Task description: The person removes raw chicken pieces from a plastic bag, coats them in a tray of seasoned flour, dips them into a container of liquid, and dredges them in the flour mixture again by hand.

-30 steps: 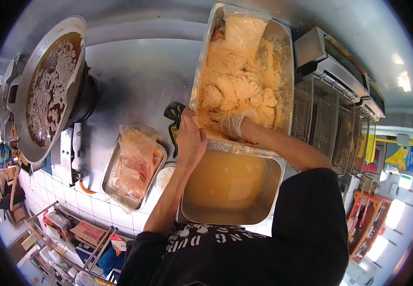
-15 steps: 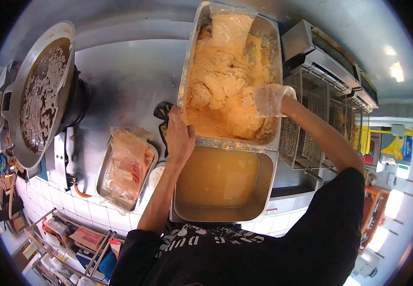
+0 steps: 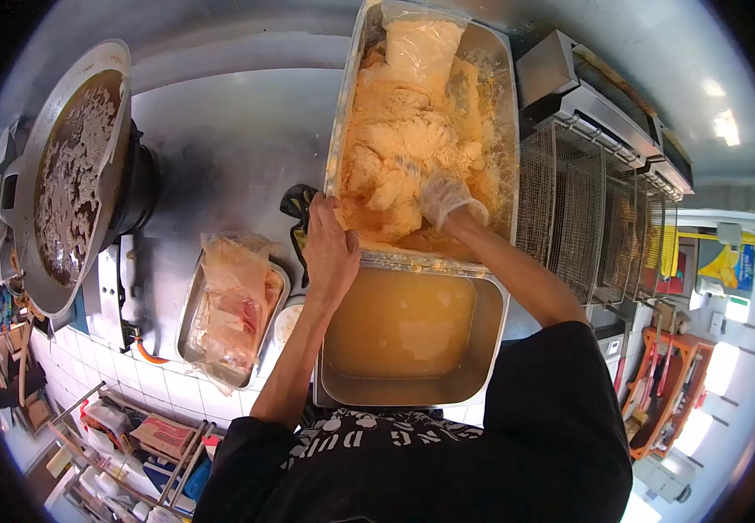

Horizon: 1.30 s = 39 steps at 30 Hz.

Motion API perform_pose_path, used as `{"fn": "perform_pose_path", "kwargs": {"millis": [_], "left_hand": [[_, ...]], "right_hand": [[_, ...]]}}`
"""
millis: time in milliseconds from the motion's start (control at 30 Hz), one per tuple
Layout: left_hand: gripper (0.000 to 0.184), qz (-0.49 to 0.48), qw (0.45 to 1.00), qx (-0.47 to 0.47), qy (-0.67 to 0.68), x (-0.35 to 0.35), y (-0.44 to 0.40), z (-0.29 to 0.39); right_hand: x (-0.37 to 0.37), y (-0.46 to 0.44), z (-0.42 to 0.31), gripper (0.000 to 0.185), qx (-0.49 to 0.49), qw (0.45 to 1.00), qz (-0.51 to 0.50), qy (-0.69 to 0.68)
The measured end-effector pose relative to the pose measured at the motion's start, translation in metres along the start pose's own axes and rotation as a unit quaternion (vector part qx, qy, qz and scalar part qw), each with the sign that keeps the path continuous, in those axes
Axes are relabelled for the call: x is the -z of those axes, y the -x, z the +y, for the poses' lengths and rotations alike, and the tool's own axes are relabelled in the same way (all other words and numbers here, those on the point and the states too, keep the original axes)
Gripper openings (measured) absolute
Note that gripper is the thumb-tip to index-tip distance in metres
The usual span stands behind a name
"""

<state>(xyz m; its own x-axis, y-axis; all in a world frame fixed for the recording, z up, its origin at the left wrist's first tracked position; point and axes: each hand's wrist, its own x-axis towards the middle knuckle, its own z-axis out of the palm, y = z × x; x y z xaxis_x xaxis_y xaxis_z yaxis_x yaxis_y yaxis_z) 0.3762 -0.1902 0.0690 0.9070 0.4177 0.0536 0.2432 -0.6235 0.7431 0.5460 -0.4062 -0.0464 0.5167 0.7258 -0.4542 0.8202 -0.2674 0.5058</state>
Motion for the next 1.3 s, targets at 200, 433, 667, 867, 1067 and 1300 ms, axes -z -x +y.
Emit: {"fn": "perform_pose_path", "kwargs": {"millis": [200, 433, 667, 867, 1067, 1300], "left_hand": [[0.052, 0.052, 0.997, -0.055, -0.027, -0.004, 0.000, -0.005], [0.048, -0.011, 0.999, 0.040, 0.034, 0.005, 0.000, 0.004], [0.049, -0.008, 1.000, 0.017, 0.019, 0.004, -0.001, 0.004], [0.061, 0.042, 0.998, -0.042, -0.011, -0.003, 0.000, -0.002], [0.060, 0.006, 1.000, 0.000, 0.013, -0.002, 0.000, -0.007], [0.059, 0.008, 1.000, -0.008, 0.021, -0.001, 0.001, -0.003]], "right_hand": [[0.054, 0.006, 0.014, 0.017, -0.109, 0.992, 0.055, 0.043], [-0.019, 0.032, 0.055, 0.029, 0.023, 0.994, 0.056, -0.096], [0.003, 0.002, 0.038, 0.031, -0.121, 0.934, -0.186, -0.280], [0.035, -0.008, 0.024, 0.033, -0.084, 0.759, -0.128, -0.632], [0.034, 0.004, 0.039, 0.035, -0.081, 0.767, -0.115, -0.626], [-0.021, 0.039, 0.085, 0.038, -0.050, 0.963, -0.184, -0.188]]}}
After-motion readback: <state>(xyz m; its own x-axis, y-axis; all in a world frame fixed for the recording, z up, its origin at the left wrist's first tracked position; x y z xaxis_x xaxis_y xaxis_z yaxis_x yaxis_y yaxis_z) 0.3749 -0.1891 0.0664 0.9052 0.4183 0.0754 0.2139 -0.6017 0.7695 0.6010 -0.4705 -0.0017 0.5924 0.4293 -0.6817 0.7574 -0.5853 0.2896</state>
